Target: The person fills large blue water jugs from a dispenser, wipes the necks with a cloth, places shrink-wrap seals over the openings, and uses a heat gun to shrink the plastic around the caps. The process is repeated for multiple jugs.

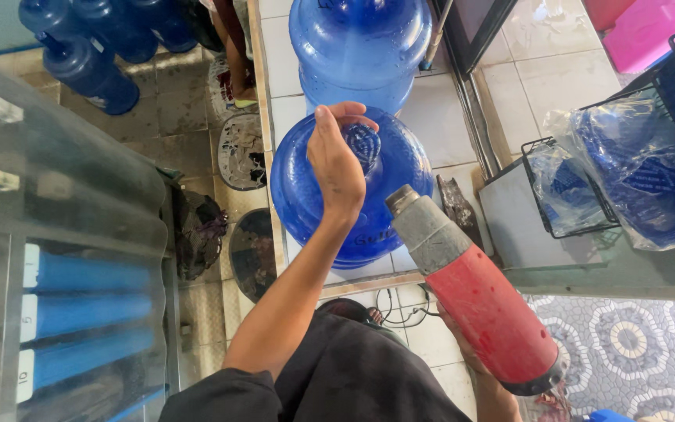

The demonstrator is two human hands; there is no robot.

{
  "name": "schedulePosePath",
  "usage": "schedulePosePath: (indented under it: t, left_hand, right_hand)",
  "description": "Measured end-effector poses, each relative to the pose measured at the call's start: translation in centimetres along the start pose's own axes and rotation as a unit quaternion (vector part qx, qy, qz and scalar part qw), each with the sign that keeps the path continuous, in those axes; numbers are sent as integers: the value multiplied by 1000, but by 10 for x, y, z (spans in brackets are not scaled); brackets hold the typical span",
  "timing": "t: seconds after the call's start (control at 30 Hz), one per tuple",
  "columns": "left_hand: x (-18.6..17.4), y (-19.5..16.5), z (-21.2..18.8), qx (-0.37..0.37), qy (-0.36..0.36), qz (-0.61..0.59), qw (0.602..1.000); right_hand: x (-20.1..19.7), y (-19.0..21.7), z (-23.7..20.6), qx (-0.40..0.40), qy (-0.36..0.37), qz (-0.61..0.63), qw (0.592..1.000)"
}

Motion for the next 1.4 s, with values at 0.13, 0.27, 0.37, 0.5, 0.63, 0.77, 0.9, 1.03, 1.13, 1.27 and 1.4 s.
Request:
schedulePosePath:
  t: [0.13, 0.27, 0.37, 0.5, 0.63, 0.77, 0.9, 1.03, 1.13, 1.27, 1.4]
  left_hand:
    - [6, 9, 24, -58, 182, -97, 977]
    - [7, 14, 44, -90, 396, -101, 908]
    - [1, 15, 48, -81, 370, -82, 922]
    - [-16, 15, 35, -69, 148, -79, 983]
    - [-9, 8, 8, 21, 52, -10, 998]
    - [3, 6, 7, 104, 12, 23, 994]
    - [3, 13, 40, -18, 316, -78, 945]
    - [7, 14, 54, -100, 537, -87, 833]
    - [2, 11, 56, -83, 451, -88, 884]
    - [-23, 5, 44, -44, 263, -96, 959]
    - [-32, 2, 24, 12, 177, -56, 983]
  right_hand:
    - [-3, -6, 0, 57, -25, 11, 998]
    - [-6, -11, -2, 120, -77, 21, 990]
    - [2, -2, -1, 52, -15, 92, 994]
    - [5, 28, 0, -176, 36, -29, 983]
    - [7, 33, 2, -88, 91, 72, 989]
    - [-1, 21, -1, 23, -32, -82, 996]
    - [-11, 7, -4, 105, -92, -59, 988]
    - [-16, 12, 1, 41, -65, -24, 997]
    - [-11, 20, 3, 13, -36, 14, 999]
    - [0, 39, -1, -84, -24, 17, 996]
    - [12, 37, 3, 13, 20, -2, 1000]
Point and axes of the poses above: each hand's wrist, its own z-axis towards the middle knuckle, its own x-axis out of the palm, y = z × x, the point moved 4 cm from there along z, towards the middle knuckle, and after that the axes turned 4 degrees about -x, right-handed, at the moved point
